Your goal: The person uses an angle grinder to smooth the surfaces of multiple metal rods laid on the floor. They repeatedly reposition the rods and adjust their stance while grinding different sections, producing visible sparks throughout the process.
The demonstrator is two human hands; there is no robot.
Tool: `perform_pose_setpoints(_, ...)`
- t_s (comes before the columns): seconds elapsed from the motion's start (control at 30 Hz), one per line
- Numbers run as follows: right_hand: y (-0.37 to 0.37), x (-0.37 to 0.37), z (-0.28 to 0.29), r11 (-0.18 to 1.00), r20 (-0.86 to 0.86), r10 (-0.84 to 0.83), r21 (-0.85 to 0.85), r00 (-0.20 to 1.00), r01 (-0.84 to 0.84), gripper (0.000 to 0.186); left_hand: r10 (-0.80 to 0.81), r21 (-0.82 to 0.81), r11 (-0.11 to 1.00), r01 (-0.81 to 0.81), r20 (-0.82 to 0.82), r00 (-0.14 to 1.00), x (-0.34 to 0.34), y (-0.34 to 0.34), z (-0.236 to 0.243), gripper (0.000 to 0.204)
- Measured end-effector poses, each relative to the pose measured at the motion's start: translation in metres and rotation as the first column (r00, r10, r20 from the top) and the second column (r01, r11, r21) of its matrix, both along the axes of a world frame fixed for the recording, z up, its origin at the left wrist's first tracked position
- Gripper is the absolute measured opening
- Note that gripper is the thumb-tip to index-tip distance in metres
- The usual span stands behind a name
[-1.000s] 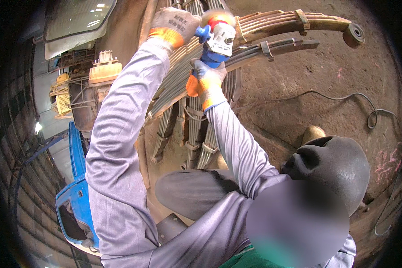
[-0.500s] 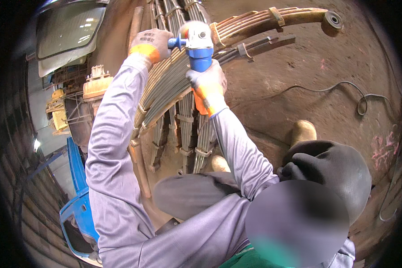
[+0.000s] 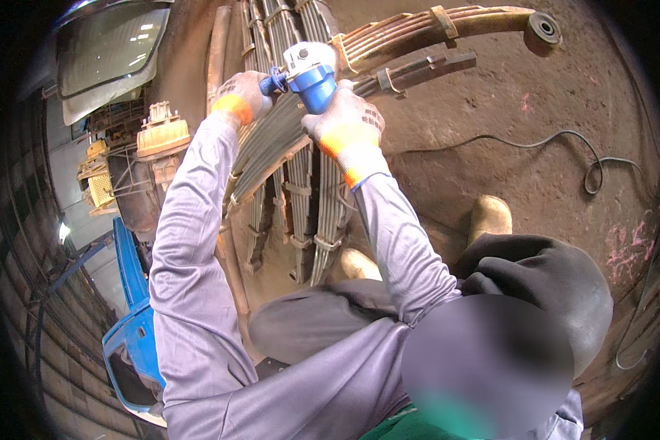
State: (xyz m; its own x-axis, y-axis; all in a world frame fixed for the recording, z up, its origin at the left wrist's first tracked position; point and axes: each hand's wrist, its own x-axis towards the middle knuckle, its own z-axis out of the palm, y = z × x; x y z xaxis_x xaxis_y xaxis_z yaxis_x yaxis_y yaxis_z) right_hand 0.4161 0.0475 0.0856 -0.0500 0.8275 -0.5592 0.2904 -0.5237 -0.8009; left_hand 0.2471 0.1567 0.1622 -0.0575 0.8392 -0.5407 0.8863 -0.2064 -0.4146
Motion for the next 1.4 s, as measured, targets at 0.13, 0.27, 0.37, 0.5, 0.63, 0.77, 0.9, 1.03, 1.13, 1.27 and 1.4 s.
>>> perform_pose_setpoints(0.13,-0.009,0.0,-0.001,1.0,0.019,0.026,0.016,0.999,-0.026,0.06,0.027,0.005,1.0,-0.027,0.012,1.0,-0.005,-0.01,-0.009,0.033)
perform_pose_setpoints(0.27,-0.005,0.006,-0.002,0.997,0.046,0.067,0.037,0.997,-0.068,0.061,0.039,0.038,0.998,-0.042,0.098,0.994,-0.023,-0.015,-0.02,0.031)
perform_pose_setpoints(0.37,0.0,0.009,-0.002,0.994,0.081,0.088,0.057,0.993,-0.093,0.061,0.03,0.072,0.997,-0.041,0.141,0.99,-0.027,-0.012,-0.03,0.031)
perform_pose_setpoints(0.5,-0.009,0.011,-0.004,0.99,0.1,0.118,0.065,0.988,-0.125,0.062,0.114,0.095,0.986,-0.139,0.231,0.966,-0.027,-0.035,-0.035,0.032)
perform_pose_setpoints(0.63,-0.003,0.012,-0.011,0.986,0.113,0.147,0.068,0.983,-0.155,0.06,0.113,0.138,0.98,-0.145,0.219,0.969,-0.015,-0.04,-0.031,0.032)
perform_pose_setpoints(0.77,0.009,0.003,-0.009,0.983,0.11,0.135,0.11,0.985,-0.147,0.056,0.154,0.163,0.967,-0.196,0.237,0.959,-0.043,-0.033,-0.041,0.031)
perform_pose_setpoints(0.9,0.012,0.015,-0.001,0.988,0.147,0.094,0.112,0.985,-0.111,0.055,0.114,0.147,0.977,-0.155,0.256,0.96,-0.034,-0.017,-0.043,0.031)
perform_pose_setpoints(1.03,0.012,0.024,-0.004,0.984,0.13,0.127,0.111,0.983,-0.142,0.059,0.125,0.121,0.98,-0.16,0.255,0.959,-0.019,-0.024,-0.036,0.031)
perform_pose_setpoints(1.13,0.007,0.014,-0.011,0.973,0.117,0.182,0.12,0.976,-0.196,0.057,0.166,0.155,0.968,-0.199,0.2,0.966,-0.037,-0.035,-0.047,0.032)
perform_pose_setpoints(1.27,0.01,0.011,-0.006,0.977,0.144,0.15,0.127,0.978,-0.169,0.054,0.179,0.166,0.958,-0.233,0.29,0.94,-0.049,-0.031,-0.057,0.03)
perform_pose_setpoints(1.4,0.019,0.016,-0.006,0.973,0.192,0.149,0.147,0.97,-0.178,0.053,0.19,0.139,0.959,-0.247,0.329,0.925,-0.037,-0.028,-0.053,0.029)
